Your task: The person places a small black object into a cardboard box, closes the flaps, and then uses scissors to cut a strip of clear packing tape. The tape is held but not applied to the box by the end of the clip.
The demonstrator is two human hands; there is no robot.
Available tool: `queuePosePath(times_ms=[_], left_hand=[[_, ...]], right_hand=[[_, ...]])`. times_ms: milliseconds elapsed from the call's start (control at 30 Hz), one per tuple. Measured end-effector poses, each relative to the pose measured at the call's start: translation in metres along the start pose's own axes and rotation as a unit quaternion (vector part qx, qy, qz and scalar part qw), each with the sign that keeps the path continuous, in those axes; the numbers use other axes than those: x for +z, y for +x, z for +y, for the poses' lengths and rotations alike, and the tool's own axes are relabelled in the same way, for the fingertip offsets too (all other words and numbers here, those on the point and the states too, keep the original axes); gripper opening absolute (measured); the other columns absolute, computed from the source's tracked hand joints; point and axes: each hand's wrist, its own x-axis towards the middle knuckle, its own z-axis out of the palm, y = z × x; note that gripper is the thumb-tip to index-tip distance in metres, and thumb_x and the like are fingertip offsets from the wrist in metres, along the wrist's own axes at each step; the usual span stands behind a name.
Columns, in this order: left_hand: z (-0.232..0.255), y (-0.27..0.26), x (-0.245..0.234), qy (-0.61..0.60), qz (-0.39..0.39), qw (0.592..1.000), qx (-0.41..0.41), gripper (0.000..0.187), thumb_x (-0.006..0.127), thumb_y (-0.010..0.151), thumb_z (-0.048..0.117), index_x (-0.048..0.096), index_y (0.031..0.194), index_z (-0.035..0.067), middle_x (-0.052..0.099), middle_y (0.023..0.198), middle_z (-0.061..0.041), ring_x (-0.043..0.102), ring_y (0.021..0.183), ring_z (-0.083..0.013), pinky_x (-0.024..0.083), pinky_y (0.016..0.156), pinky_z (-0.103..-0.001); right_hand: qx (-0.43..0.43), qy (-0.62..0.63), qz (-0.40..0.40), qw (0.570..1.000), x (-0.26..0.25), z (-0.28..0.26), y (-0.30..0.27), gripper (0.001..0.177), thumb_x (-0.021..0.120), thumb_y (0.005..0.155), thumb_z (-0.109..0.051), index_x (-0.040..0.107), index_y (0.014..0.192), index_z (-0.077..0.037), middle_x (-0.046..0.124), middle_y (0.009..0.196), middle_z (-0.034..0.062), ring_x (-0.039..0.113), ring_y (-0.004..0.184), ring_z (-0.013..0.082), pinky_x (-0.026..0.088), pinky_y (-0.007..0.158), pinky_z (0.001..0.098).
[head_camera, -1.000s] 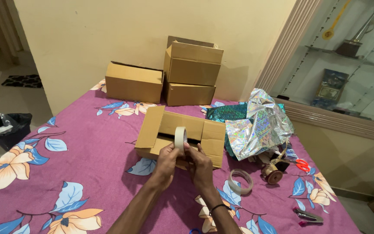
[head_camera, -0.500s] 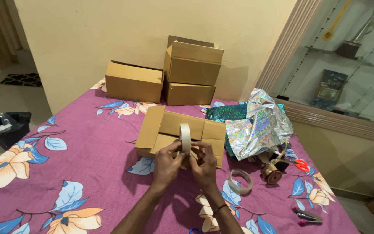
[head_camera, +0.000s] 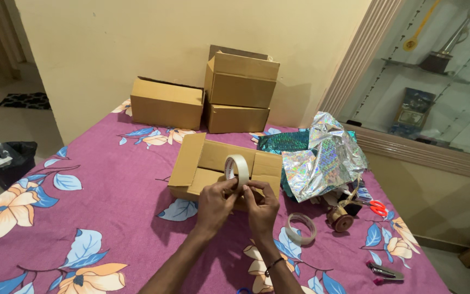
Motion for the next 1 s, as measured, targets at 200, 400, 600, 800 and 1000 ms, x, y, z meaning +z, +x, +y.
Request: queuePosePath(times_ms=[200, 400, 600, 800, 1000], left_hand=[[0.003, 0.002, 0.001, 0.006, -0.011, 1.0, -0.003, 0.029, 0.075, 0.087, 0.012, 0.077, 0.115, 0.006, 0.079, 0.096, -0.015, 0.08, 0.08, -0.0228, 0.065, 0.069, -0.033], [0.002, 0.004, 0.003, 0.014, -0.008, 1.0, 0.004, 0.026, 0.075, 0.088, 0.014, 0.077, 0.113, 0.008, 0.08, 0.094, -0.013, 0.08, 0.076, -0.0215, 0.065, 0.067, -0.033], [0.004, 0.004, 0.0, 0.028, -0.01, 1.0, 0.007, 0.023, 0.077, 0.088, 0.017, 0.079, 0.109, 0.006, 0.08, 0.087, -0.014, 0.08, 0.074, -0.022, 0.062, 0.063, -0.036], [0.001, 0.008, 0.003, 0.026, -0.014, 0.999, 0.027, 0.025, 0.076, 0.087, 0.018, 0.078, 0.111, 0.01, 0.08, 0.087, -0.011, 0.078, 0.067, -0.0188, 0.062, 0.057, -0.032], [0.0, 0.004, 0.001, 0.04, -0.036, 0.998, -0.017, 0.025, 0.075, 0.088, 0.017, 0.078, 0.112, 0.011, 0.08, 0.085, -0.011, 0.077, 0.061, -0.0192, 0.06, 0.055, -0.033]], right_hand=[[-0.04, -0.005, 0.035, 0.999, 0.003, 0.005, 0.0, 0.012, 0.074, 0.093, -0.005, 0.07, 0.102, 0.0, 0.076, 0.096, 0.0059, 0.073, 0.085, 0.0093, 0.06, 0.073, 0.0229], [-0.033, 0.004, 0.038, 0.999, 0.003, 0.005, 0.0, 0.01, 0.072, 0.093, -0.003, 0.07, 0.102, 0.001, 0.076, 0.099, 0.0064, 0.073, 0.085, 0.0095, 0.059, 0.073, 0.023], [0.005, -0.003, 0.03, 1.0, 0.002, -0.008, 0.003, 0.008, 0.072, 0.092, -0.003, 0.069, 0.099, 0.0, 0.075, 0.094, 0.0062, 0.074, 0.082, 0.0096, 0.059, 0.067, 0.0232], [-0.039, 0.013, -0.003, 0.999, -0.001, -0.014, 0.006, 0.006, 0.071, 0.095, -0.004, 0.069, 0.1, 0.0, 0.074, 0.095, 0.0041, 0.072, 0.082, 0.0068, 0.059, 0.068, 0.0214], [0.012, -0.034, -0.015, 0.999, -0.005, -0.012, 0.008, 0.007, 0.07, 0.093, -0.007, 0.07, 0.097, -0.001, 0.072, 0.089, 0.0036, 0.067, 0.071, 0.0066, 0.054, 0.059, 0.0225]])
